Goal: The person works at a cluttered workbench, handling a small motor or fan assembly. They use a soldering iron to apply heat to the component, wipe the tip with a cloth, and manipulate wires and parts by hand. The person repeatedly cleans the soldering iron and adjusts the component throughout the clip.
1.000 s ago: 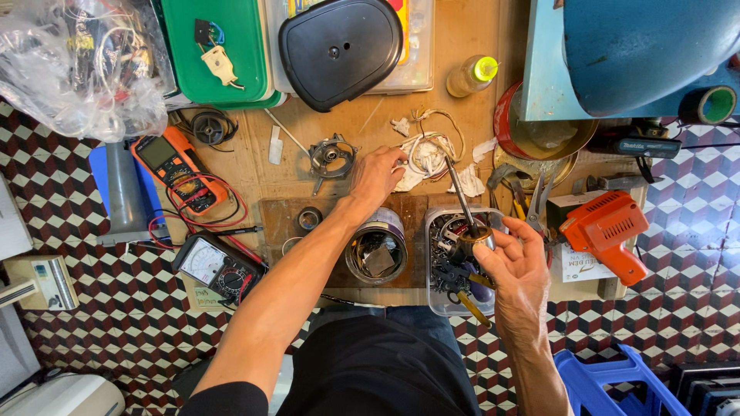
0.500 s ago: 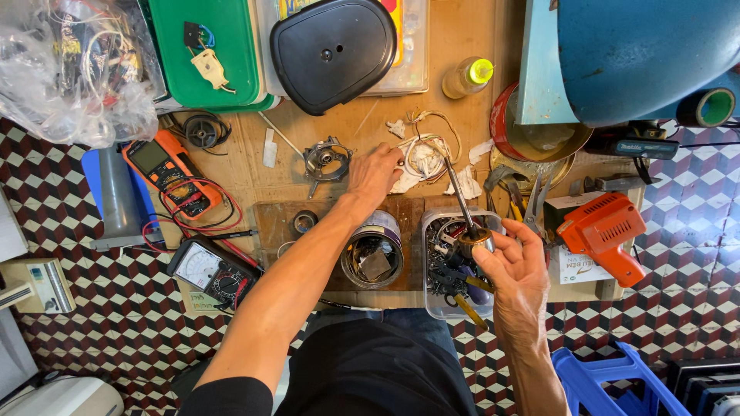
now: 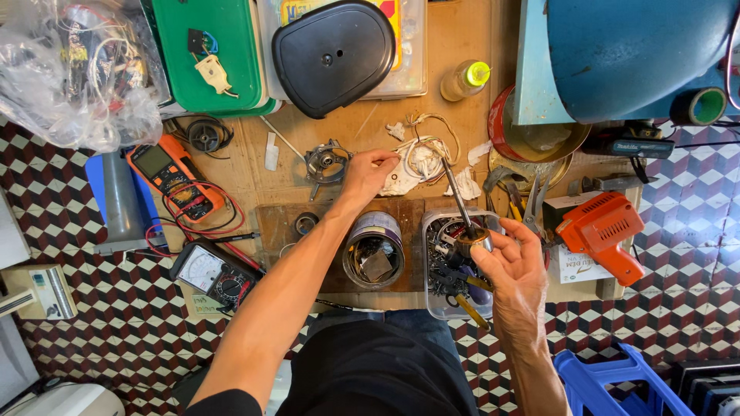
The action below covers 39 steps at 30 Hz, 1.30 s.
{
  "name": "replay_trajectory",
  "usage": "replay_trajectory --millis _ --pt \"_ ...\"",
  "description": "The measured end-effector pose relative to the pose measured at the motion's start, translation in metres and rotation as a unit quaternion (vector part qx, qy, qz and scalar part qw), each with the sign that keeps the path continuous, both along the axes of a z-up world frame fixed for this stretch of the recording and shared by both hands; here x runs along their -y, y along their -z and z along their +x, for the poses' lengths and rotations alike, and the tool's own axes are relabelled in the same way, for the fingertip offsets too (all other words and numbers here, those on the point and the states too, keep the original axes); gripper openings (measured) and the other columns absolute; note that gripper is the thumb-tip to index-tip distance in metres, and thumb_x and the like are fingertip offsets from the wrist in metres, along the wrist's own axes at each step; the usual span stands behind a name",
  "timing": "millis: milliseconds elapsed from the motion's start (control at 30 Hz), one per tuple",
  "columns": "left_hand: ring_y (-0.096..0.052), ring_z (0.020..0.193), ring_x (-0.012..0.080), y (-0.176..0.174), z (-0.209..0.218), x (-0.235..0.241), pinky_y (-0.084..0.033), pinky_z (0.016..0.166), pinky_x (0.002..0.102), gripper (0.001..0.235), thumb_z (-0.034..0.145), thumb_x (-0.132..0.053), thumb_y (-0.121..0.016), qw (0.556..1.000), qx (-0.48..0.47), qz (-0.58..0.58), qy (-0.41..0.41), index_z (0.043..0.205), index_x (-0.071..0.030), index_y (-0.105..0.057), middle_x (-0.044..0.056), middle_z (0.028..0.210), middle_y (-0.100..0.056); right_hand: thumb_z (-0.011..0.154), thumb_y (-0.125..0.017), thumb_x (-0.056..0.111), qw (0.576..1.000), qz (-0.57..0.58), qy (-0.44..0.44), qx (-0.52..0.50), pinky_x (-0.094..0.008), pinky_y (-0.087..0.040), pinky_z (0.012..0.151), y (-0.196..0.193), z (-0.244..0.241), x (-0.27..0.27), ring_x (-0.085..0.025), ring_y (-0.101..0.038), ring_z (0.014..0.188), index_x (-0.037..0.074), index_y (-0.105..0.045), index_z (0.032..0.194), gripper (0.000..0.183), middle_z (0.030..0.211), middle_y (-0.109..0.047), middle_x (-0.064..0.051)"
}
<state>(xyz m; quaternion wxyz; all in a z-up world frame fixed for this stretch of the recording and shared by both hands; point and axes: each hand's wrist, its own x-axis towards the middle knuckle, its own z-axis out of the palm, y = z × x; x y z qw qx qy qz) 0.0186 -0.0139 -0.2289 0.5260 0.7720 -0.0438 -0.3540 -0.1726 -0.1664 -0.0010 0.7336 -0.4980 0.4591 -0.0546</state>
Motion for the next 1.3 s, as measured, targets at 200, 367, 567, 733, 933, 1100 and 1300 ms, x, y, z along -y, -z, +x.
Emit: replay_trajectory --millis 200,367,567,733,933,1100,1300 --pt "-0.053 0.061 0.0048 -0.049 -0.001 -0.018 -0.031 0.043 0.018 0.034 0.094 -0.017 -0.067 0.961 -0.258 -0.068 -0.075 0.124 -0.004 -0.072 0.008 0.103 -0.077 0.089 -0.066 -0.001 1.000 0.006 -0.002 0.004 -0.031 -0.056 0.095 -0.002 0.000 -0.006 -0.020 -0.066 0.111 -0.005 -0.036 0.147 0.066 0.125 -0.063 -0.019" --pt "-0.055 0.059 0.0058 -0.070 -0.001 -0.020 -0.032 0.041 0.018 0.035 0.097 -0.019 -0.061 0.952 -0.284 -0.079 -0.080 0.126 -0.003 -0.069 0.009 0.113 -0.077 0.089 -0.066 0.000 1.000 0.009 -0.004 0.015 -0.032 -0.057 0.095 -0.001 0.000 -0.011 -0.021 -0.067 0.112 -0.004 -0.035 0.147 0.066 0.127 -0.063 -0.020" --pt "-0.056 0.059 0.0056 -0.077 -0.002 -0.019 -0.032 0.041 0.018 0.036 0.094 -0.017 -0.062 0.958 -0.265 -0.074 -0.077 0.126 -0.002 -0.068 0.012 0.116 -0.076 0.089 -0.067 0.000 1.000 -0.001 -0.005 0.008 -0.033 -0.059 0.095 -0.003 -0.004 -0.014 -0.022 -0.068 0.112 -0.004 -0.034 0.147 0.067 0.127 -0.064 -0.021" --pt "-0.058 0.057 0.0053 -0.071 -0.005 -0.017 -0.032 0.040 0.019 0.033 0.093 -0.015 -0.062 0.968 -0.233 -0.052 -0.074 0.123 -0.002 -0.070 0.013 0.112 -0.078 0.089 -0.067 0.002 1.000 -0.007 -0.002 0.009 -0.033 -0.059 0.093 -0.003 -0.009 -0.015 -0.022 -0.068 0.110 -0.004 -0.034 0.147 0.067 0.126 -0.064 -0.022" --pt "-0.062 0.055 0.0081 -0.038 -0.011 -0.017 -0.048 0.048 0.022 0.033 0.100 -0.014 -0.057 0.984 -0.169 -0.051 -0.038 0.129 -0.003 -0.069 0.014 0.109 -0.079 0.088 -0.067 0.002 1.000 -0.020 -0.008 0.001 -0.033 -0.059 0.094 -0.002 -0.013 -0.016 -0.022 -0.069 0.110 -0.005 -0.035 0.146 0.067 0.124 -0.065 -0.022" --pt "-0.061 0.053 0.0087 -0.023 -0.008 -0.018 -0.055 0.053 0.025 0.033 0.099 -0.012 -0.055 0.995 -0.094 -0.006 0.012 0.129 -0.007 -0.069 0.011 0.106 -0.078 0.088 -0.068 0.003 1.000 -0.020 -0.002 0.004 -0.032 -0.059 0.093 -0.003 -0.012 -0.015 -0.022 -0.069 0.109 -0.005 -0.035 0.146 0.067 0.124 -0.065 -0.022" --pt "-0.070 0.065 0.0145 -0.028 -0.008 -0.017 -0.057 0.060 0.032 0.022 0.091 -0.012 -0.069 0.995 0.028 0.093 0.010 0.112 -0.007 -0.074 0.010 0.090 -0.079 0.088 -0.068 0.004 1.000 -0.019 -0.001 -0.012 -0.031 -0.061 0.084 -0.003 -0.012 -0.012 -0.020 -0.071 0.105 -0.003 -0.036 0.145 0.066 0.123 -0.066 -0.021"
